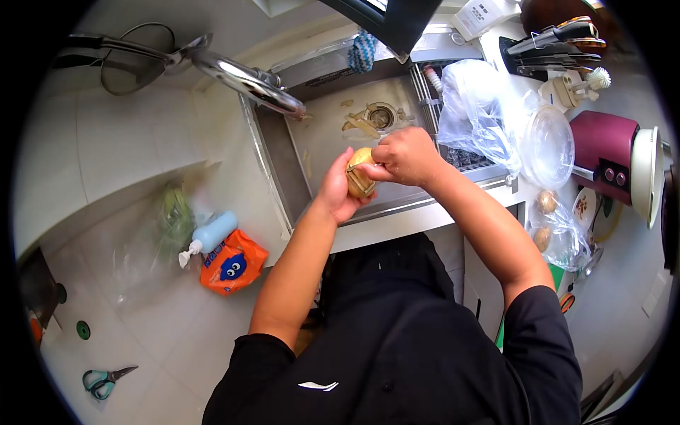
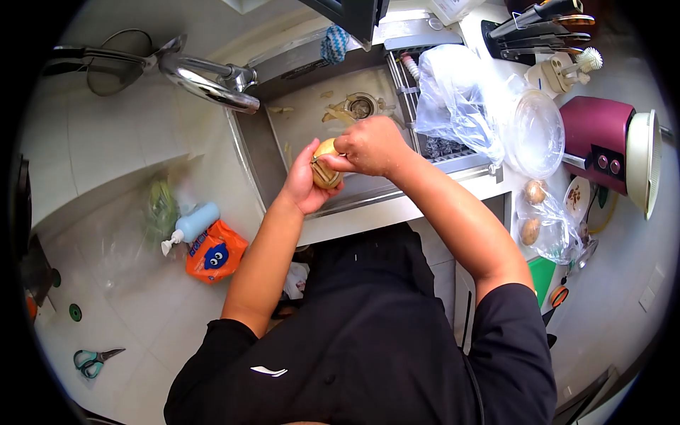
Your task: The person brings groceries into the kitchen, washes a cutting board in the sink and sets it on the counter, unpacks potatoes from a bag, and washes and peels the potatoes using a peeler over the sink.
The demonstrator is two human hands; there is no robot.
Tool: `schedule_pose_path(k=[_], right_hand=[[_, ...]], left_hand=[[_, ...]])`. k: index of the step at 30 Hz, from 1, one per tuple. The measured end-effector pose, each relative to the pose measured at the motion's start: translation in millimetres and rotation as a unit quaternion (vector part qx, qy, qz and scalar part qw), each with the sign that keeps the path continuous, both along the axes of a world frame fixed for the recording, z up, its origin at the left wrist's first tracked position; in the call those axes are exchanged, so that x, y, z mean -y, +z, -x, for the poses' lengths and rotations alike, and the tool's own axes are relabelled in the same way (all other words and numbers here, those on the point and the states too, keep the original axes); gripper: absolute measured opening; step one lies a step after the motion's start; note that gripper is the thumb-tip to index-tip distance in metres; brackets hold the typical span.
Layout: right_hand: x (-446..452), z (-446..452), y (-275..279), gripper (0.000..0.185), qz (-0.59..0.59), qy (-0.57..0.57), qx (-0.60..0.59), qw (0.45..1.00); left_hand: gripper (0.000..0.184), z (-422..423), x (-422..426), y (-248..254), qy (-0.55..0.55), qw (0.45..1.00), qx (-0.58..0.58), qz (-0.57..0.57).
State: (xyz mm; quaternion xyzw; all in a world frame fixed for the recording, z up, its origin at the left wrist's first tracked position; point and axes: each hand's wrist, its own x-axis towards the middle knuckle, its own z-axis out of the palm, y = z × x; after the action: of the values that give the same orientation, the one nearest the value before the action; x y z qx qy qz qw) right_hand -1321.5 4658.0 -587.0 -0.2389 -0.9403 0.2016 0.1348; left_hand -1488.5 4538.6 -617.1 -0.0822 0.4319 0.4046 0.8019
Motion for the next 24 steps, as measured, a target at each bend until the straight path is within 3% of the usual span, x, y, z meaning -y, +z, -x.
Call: schedule_pose_path(k=[5,6,8,12,14,15,16,18,24], right_hand=[[-20,-10,-19,0.051,-0.006,0.038,-0.035,0.999],[-29,-17,-25,0.051,-0.048,0.004,0.028,0.998],[-49,-30,-34,0.053,0.019,-0.097,0.300,0.949],[-37,-36,-21,0.056,0.020,-0.117,0.294,0.948],[-16,-21,2,0.054,0.053,-0.171,0.212,0.961],[-5,-16,8,0.051,0.061,-0.175,0.100,0.978],[3,-10,12,0.051,0.060,-0.174,0.101,0.978],[17,1,19,0.050,0.053,-0.081,-0.007,0.995],[25,14,19,0.051,0.064,0.002,-0.007,0.998]], left_hand=[[0.053,9,19,19,0.012,1.000,-0.001,-0.001],[0.053,12,23,25,0.013,1.000,0.014,-0.007],[0.058,24,32,35,0.008,0.997,0.072,-0.024],[0.064,26,36,30,0.084,0.992,0.080,-0.052],[0.063,22,31,28,0.110,0.994,-0.007,0.013],[0.058,22,31,24,0.100,0.995,-0.014,0.006],[0.058,21,31,22,0.101,0.995,-0.014,0.006],[0.052,17,30,19,0.078,0.995,-0.063,0.014],[0.044,11,28,31,0.071,0.995,-0.069,0.030]])
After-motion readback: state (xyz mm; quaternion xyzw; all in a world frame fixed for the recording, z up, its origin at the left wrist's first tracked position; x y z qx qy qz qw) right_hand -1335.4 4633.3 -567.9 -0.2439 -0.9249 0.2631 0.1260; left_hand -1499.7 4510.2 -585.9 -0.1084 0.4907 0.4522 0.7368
